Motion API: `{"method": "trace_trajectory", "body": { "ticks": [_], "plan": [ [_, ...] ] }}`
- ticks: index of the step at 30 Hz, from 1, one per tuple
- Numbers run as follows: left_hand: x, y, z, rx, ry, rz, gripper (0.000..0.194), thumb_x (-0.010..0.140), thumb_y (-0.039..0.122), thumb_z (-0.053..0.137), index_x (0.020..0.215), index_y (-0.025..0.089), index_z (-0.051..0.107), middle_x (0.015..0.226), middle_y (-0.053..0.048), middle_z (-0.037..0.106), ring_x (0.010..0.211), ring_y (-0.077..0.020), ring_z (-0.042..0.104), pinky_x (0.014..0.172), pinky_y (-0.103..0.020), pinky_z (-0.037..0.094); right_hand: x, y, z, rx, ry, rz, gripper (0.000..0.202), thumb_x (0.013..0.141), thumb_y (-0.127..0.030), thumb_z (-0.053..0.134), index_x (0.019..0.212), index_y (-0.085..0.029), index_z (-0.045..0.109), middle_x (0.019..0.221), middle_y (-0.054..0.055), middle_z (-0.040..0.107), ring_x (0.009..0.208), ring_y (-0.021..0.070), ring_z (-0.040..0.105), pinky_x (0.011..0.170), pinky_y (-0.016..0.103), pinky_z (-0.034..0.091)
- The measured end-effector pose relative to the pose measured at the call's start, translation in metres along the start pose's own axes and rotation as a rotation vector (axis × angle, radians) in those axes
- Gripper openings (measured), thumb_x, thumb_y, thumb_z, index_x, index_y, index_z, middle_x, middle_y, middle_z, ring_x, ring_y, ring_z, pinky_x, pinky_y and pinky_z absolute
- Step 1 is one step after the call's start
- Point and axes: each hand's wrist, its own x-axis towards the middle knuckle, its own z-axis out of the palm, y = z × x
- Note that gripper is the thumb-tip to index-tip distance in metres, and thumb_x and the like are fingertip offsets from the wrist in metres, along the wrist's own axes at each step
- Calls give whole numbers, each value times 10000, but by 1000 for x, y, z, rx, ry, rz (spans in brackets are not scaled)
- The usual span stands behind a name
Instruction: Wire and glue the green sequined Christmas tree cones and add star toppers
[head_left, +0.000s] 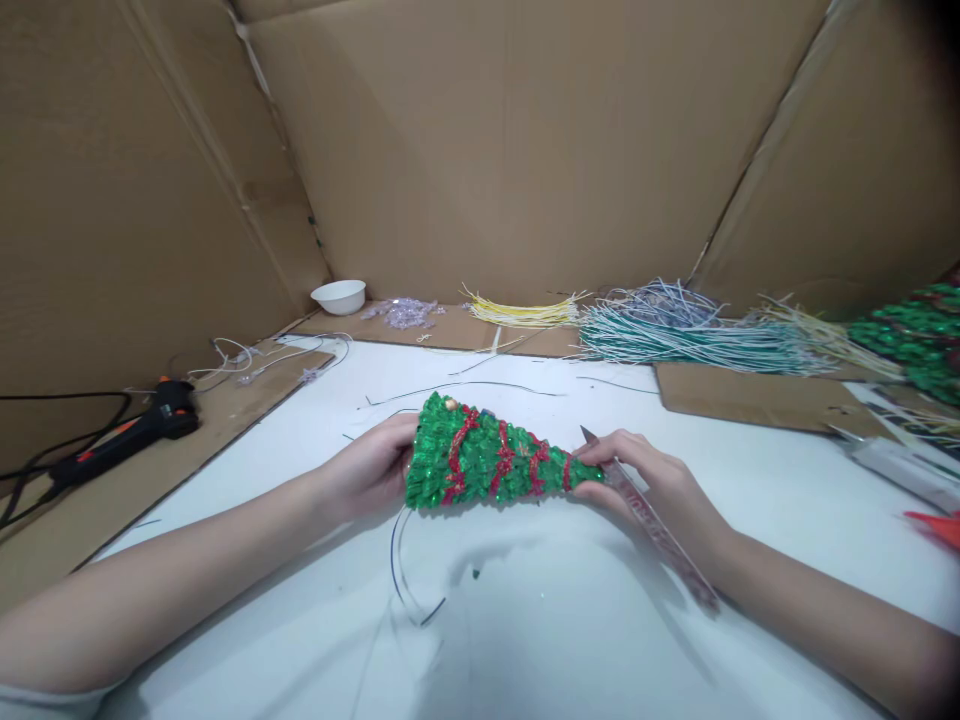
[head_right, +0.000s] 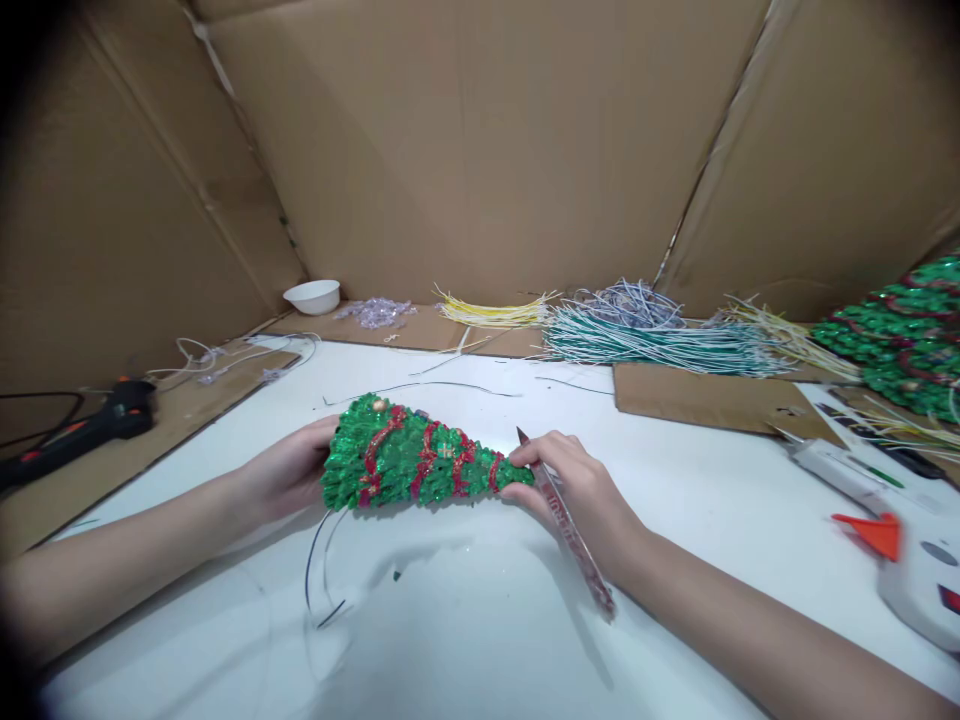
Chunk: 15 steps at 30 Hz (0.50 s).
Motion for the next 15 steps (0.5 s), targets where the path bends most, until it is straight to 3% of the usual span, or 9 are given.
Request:
{"method": "trace_trajectory", "body": {
  "ticks": [5,15],
  "plan": [
    [0,1,10,-157,119,52,244,852,195,460,822,118,689,785,-63,731,717,-180,696,683,-288,579,0,2,2,5,3,9,178,795,-313,646,902,-213,545,850,39,619,789,183,566,693,314,457],
    [0,0,20,4,297,43,136,791,191,549,763,126,665,721,-59,718,606,-181,676,555,-275,563,1,-4,2,-3,33,-12,169,784,-291,657,881,-188,564,812,44,622,756,178,559,673,304,452]
  ]
}}
